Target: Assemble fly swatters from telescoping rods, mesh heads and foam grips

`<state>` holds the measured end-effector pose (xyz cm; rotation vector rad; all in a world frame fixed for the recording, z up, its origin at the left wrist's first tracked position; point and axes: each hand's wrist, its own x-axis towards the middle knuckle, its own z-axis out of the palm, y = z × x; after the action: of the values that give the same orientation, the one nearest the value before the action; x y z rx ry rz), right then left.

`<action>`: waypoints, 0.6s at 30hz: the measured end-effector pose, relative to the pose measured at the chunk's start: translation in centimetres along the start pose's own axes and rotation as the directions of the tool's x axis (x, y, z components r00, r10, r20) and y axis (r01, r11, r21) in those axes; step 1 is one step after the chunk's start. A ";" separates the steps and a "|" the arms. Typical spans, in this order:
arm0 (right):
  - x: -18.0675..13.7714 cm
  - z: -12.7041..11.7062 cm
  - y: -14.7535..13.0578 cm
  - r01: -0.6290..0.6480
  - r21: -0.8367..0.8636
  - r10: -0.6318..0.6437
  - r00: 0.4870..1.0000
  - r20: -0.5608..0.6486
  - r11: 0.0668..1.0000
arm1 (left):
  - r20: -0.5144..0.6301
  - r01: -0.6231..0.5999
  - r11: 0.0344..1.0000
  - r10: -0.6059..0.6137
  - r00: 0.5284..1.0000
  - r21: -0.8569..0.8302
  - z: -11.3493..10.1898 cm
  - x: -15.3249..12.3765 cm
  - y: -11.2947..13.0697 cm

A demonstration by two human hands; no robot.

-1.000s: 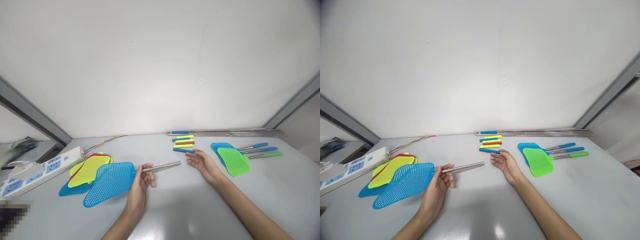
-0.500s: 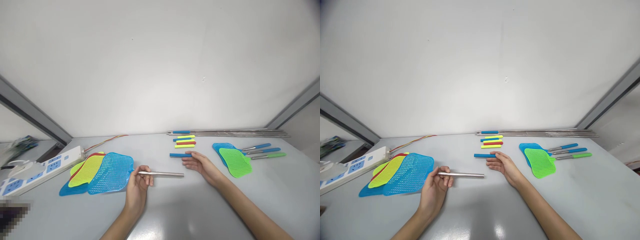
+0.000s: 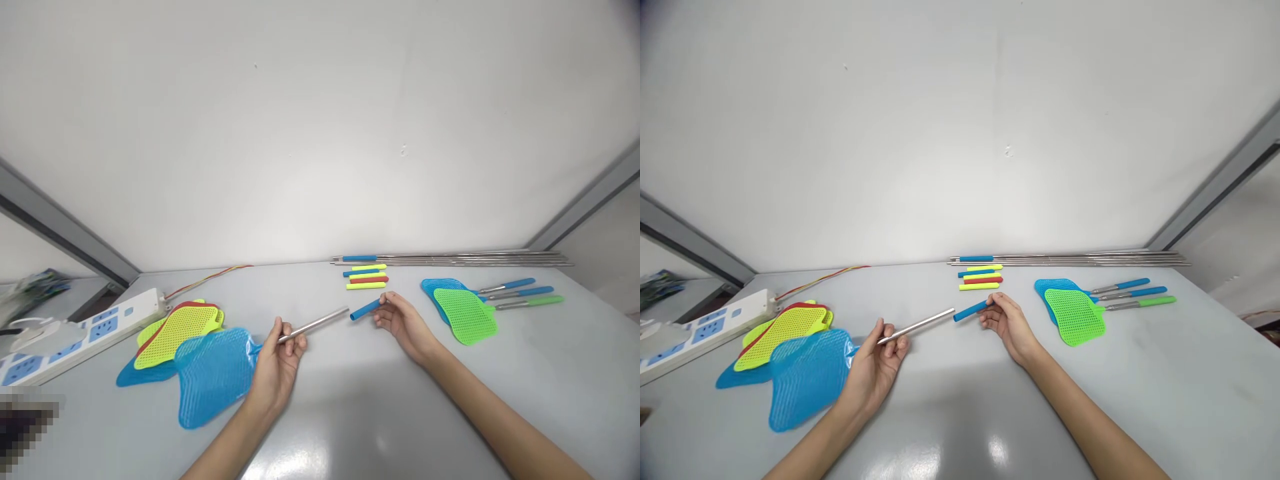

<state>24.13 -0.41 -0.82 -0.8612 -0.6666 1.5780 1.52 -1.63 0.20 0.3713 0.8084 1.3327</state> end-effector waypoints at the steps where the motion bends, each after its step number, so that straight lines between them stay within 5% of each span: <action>1: 0.0 0.0 0.0 0.006 0.007 -0.006 1.000 -0.006 1.000 | 0.004 0.010 1.000 -0.010 1.000 -0.018 -0.1 0.1 0.0; 18: 0.0 0.0 0.1 0.011 0.002 -0.010 1.000 -0.028 1.000 | 0.062 0.043 0.999 -0.041 0.997 -0.025 -0.4 0.4 0.2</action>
<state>24.11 -0.38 -0.87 -0.8756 -0.6480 1.5542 1.09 -1.31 -0.05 0.3709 0.7432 1.2853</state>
